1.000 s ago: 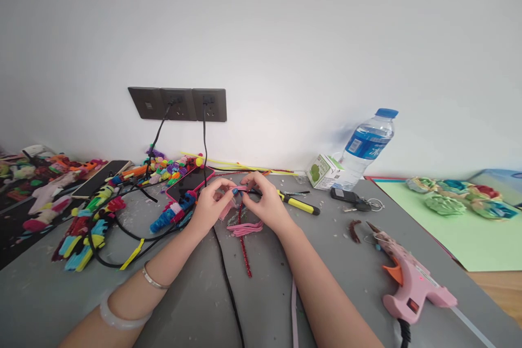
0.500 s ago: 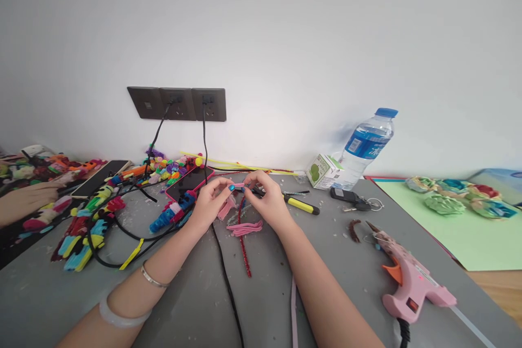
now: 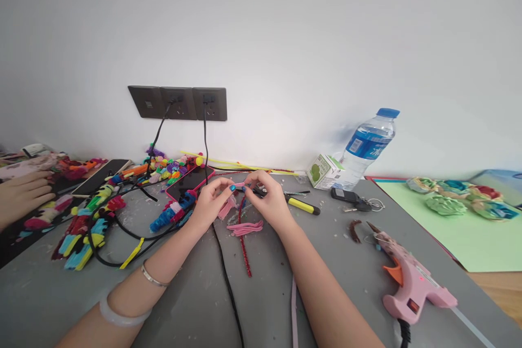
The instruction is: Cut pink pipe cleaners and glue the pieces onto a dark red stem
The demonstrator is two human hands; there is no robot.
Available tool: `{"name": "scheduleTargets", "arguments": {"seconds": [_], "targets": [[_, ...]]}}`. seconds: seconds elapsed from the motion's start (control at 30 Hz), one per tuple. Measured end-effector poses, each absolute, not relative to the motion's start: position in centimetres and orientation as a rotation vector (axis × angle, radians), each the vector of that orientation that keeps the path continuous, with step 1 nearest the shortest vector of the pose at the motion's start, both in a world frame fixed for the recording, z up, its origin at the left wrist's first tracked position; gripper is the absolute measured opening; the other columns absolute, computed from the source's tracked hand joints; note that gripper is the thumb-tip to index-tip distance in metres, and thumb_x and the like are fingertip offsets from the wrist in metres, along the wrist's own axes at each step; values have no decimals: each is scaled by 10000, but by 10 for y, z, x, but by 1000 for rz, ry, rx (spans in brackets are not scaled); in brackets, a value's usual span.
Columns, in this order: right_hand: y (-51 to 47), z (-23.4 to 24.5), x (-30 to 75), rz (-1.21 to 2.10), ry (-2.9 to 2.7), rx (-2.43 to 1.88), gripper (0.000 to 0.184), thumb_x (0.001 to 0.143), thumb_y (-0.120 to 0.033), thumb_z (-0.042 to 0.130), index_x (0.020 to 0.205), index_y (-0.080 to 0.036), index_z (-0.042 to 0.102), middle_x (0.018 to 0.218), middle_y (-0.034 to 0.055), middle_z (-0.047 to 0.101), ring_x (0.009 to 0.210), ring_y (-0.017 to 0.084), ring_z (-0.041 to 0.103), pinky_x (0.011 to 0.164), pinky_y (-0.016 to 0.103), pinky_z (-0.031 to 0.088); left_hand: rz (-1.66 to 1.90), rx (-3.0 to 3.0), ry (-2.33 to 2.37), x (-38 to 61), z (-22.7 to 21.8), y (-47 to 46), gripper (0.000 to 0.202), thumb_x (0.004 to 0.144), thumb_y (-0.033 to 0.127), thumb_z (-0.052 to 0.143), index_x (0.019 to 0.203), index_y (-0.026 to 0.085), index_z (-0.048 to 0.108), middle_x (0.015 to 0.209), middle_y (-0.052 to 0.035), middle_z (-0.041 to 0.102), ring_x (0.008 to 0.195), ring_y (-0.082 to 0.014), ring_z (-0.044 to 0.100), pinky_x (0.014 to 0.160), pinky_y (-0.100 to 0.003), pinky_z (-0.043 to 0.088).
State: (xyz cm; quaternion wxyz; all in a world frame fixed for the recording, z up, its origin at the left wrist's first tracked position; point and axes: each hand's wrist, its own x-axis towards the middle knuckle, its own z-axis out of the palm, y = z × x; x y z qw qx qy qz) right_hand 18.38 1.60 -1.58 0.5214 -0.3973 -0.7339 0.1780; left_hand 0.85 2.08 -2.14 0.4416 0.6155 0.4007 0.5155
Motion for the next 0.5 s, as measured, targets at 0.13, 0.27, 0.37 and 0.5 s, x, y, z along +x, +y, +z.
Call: {"name": "scheduleTargets", "arguments": {"seconds": [0.13,0.27,0.37,0.5], "targets": [[16,-15,183,421,-1760,-954,80,842,-169,582,897,-225,596,887,28,648,788,180,602,726,318,464,1273,1531,1000,9,-21,20,200,847,367,622,850,171,663,827,-42,660,717,-157,623,629,-246,495],[15,-14,183,409,-1762,-952,43,854,-194,581,882,-222,596,871,29,646,765,177,594,713,315,468,1260,1528,1001,9,-22,20,189,852,357,610,858,175,662,839,-46,660,738,-163,623,619,-241,489],[14,-13,183,406,-1764,-958,49,861,-200,579,900,-222,601,877,33,650,756,175,590,711,318,469,1247,1530,1005,9,-22,20,178,847,345,609,851,173,657,852,-51,659,763,-169,620,610,-236,481],[12,-10,183,413,-1768,-955,52,876,-211,578,910,-226,615,873,38,652,751,177,586,704,324,471,1228,1539,1003,9,-22,21,170,841,332,607,854,169,652,851,-47,649,771,-166,608,608,-231,481]]}}
